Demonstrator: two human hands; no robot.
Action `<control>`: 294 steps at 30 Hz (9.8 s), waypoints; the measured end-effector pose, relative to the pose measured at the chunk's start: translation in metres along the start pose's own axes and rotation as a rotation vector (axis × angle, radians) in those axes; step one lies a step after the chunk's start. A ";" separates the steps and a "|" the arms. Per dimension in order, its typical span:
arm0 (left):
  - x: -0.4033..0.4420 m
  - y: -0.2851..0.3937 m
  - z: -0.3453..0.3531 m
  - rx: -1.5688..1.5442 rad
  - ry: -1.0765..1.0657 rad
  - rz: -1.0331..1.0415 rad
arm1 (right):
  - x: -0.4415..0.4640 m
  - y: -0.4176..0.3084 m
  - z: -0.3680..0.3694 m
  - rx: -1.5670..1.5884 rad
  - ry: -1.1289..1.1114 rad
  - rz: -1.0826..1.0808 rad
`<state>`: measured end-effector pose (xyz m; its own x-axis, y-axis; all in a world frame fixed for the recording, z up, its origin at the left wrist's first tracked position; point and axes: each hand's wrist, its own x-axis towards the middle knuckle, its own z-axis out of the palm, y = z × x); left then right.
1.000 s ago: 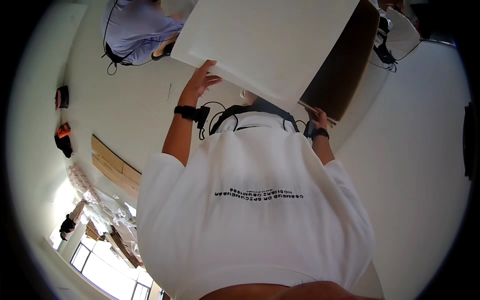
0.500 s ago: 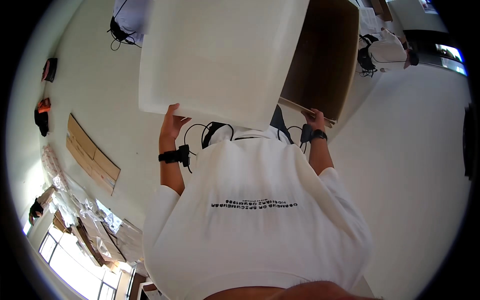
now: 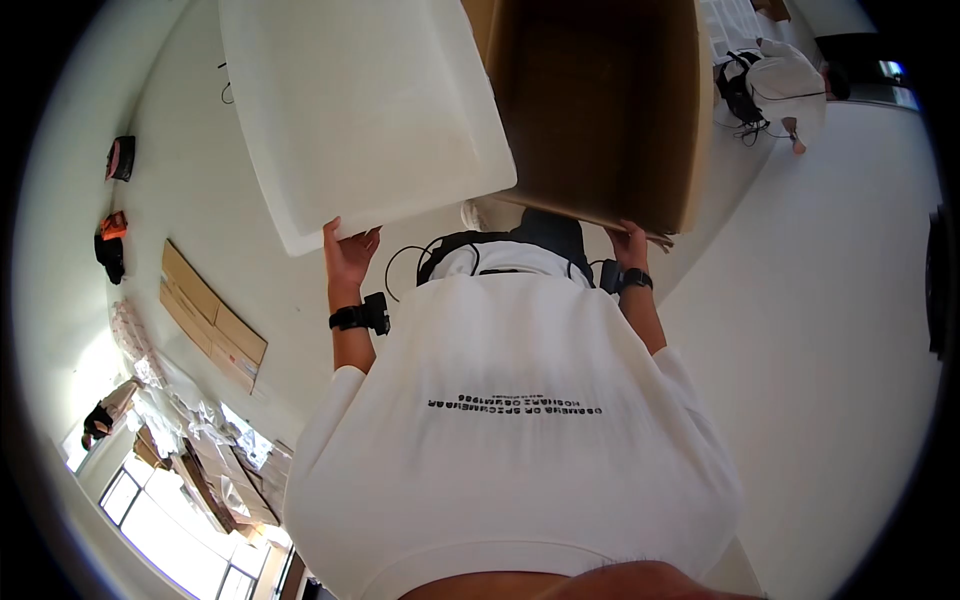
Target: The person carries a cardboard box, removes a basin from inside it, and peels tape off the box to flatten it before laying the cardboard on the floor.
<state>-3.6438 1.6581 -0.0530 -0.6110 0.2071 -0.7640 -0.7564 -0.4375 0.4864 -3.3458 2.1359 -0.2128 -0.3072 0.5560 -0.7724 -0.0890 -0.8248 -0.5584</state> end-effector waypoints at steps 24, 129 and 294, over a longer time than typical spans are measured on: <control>0.032 -0.027 -0.027 0.163 -0.099 -0.298 | -0.142 0.100 -0.230 0.198 0.275 -0.230; -0.302 -0.429 0.164 1.637 -1.103 1.122 | -0.324 0.079 -0.569 0.633 0.701 -0.259; -0.074 -0.458 0.172 1.895 -1.189 1.005 | -0.070 -0.075 -0.147 -1.084 0.364 -1.111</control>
<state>-3.2926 1.9936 -0.1463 -0.0725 0.9963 -0.0460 0.8014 0.0856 0.5920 -3.1782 2.1740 -0.1620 -0.3051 0.9292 0.2086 0.6303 0.3612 -0.6871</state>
